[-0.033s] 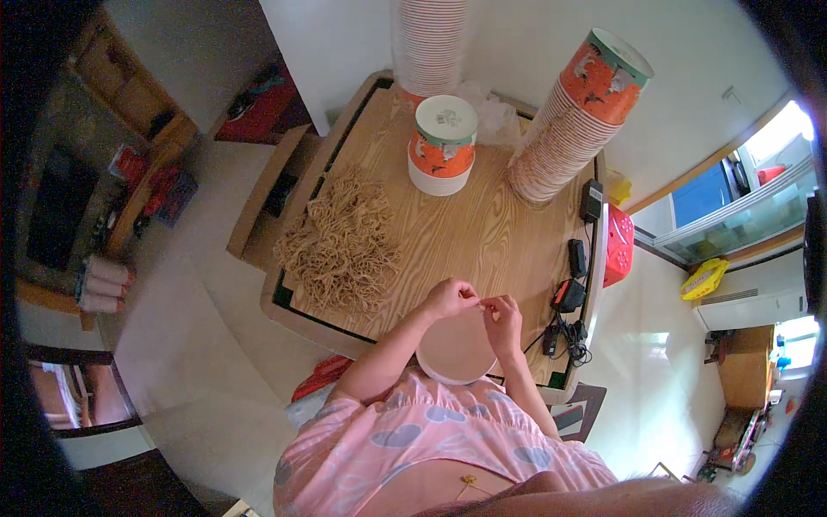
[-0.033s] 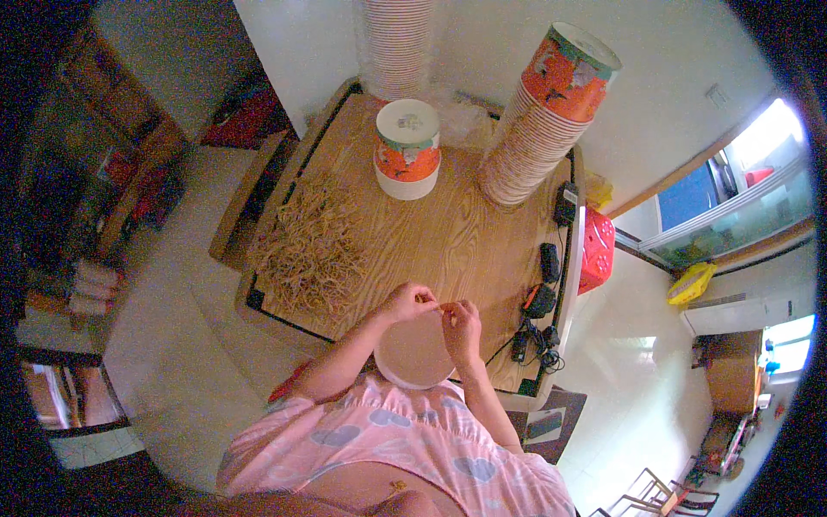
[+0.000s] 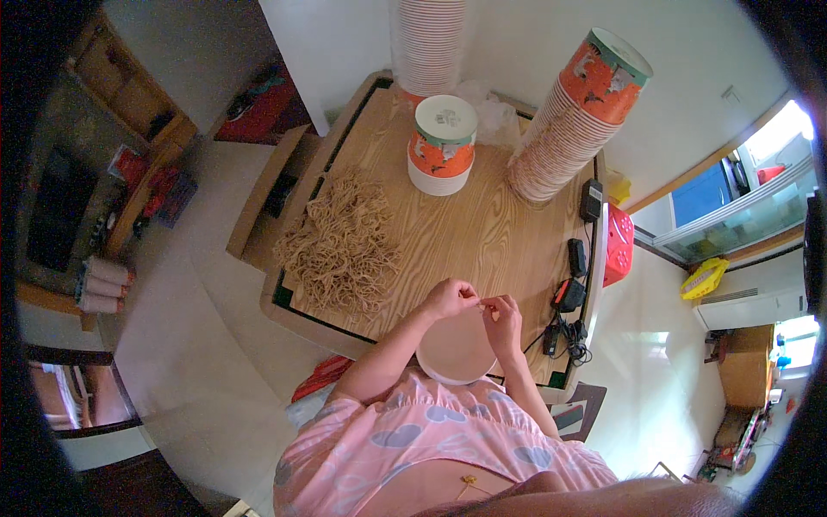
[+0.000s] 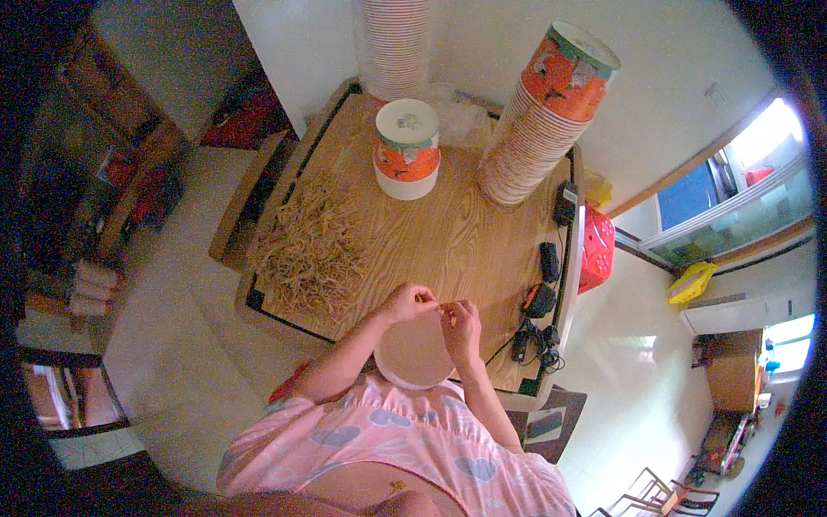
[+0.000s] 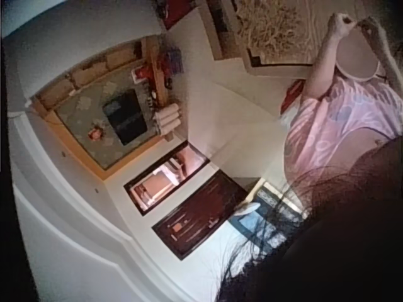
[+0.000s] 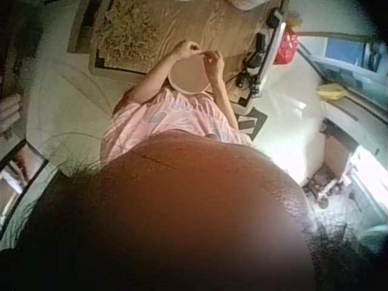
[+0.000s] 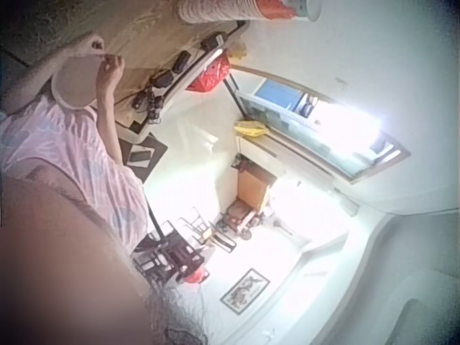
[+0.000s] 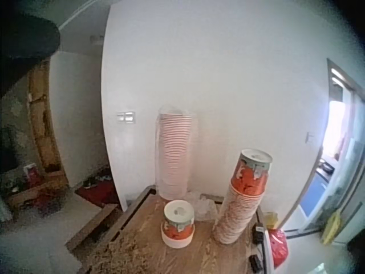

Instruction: Shredding or tearing paper/straw material into a bowl.

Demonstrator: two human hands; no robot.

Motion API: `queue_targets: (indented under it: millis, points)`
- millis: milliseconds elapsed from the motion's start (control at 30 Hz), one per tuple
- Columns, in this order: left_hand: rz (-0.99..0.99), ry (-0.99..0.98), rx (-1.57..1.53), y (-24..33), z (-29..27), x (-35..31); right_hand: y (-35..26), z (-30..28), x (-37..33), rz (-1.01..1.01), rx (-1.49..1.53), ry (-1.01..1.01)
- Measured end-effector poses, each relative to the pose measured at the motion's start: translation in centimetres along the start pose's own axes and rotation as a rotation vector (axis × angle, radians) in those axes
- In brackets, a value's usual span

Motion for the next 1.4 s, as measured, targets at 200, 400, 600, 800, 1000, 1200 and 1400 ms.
queue_targets:
  millis: [200,400,600,800,1000,1200,1400]
  points:
    - [-0.007,0.038,-0.074,-1.1,0.3,0.3,-1.5,-0.8,0.3,0.028,0.102,0.019]
    - [-0.004,0.010,-0.055,-1.4,0.7,0.3,-0.6,-0.9,0.2,-0.036,-0.037,0.040]
    - [0.010,0.046,-0.093,-1.3,0.8,0.5,-0.6,-0.4,0.4,0.040,0.045,-0.020]
    - [0.014,0.085,-0.085,-0.6,0.5,0.7,0.1,-0.1,0.6,0.078,0.025,-0.046]
    - [0.009,0.099,-0.043,-0.3,0.5,0.8,-4.0,-2.7,-0.6,-0.219,-0.186,0.228]
    - [0.004,0.045,-0.031,0.6,1.1,1.4,1.4,-1.3,-0.6,0.203,0.181,0.023]
    - [0.055,-0.001,-0.017,1.5,2.0,2.0,2.9,-1.6,-0.6,0.182,0.248,0.039]
Point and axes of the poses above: each hand's wrist, its own x-axis towards the middle knuckle, its own z-axis out of the palm, y = z × x, the point moved 10 cm from there along x, towards the middle knuckle, and after that the axes turned 10 degrees about z, right-handed, at the moved point
